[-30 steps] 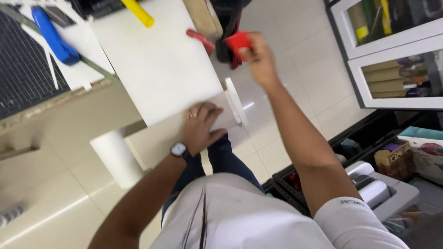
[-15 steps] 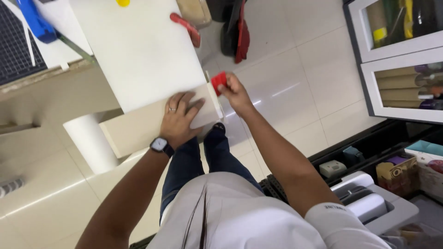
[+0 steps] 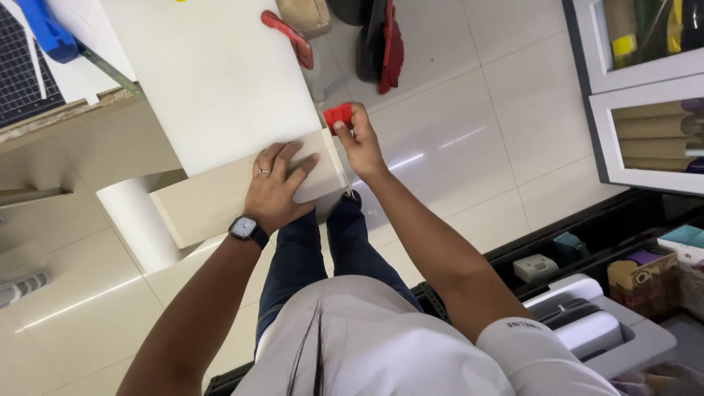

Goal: Applying and smoothing a white adhesive film onto a board or drawer front using a roller and squeegee.

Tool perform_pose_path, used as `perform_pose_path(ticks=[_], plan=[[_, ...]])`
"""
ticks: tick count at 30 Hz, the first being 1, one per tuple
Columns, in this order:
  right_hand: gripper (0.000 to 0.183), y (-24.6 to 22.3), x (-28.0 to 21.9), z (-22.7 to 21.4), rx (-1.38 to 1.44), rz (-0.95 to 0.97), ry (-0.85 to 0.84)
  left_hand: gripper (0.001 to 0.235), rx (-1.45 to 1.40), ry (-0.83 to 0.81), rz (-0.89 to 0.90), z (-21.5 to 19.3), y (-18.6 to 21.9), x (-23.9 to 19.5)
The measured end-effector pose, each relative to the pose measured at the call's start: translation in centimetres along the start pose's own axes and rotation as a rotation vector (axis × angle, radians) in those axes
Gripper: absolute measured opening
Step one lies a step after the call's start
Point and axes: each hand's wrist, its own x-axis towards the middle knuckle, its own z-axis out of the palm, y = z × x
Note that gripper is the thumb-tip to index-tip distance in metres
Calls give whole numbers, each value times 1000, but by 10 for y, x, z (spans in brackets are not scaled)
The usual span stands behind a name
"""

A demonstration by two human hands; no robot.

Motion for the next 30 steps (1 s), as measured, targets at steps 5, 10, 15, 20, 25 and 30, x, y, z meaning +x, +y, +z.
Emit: perform_pose_path(ticks=[5,10,15,20,25,30], plan=[[12,-44,-65,-12,-40,131,-18,94,-6,9,-14,1,0,0],[12,-9,-2,1,-6,4,27,95,-5,-10,-8,1,0,-1],[16,-32,-36,1,-83,35,14,92,-7,-18,-27,-1,5,-1],[23,-47,-90,-32,0,286,-84,93,-12,-61,-36,-4,2,2],[8,-43,-65,-30,-31,202,-74,92,-43,-68,-45,-7,3,2],[6,-15,-26,-11,-105,118,-54,93,-30,-62,-42,-3,1,2]])
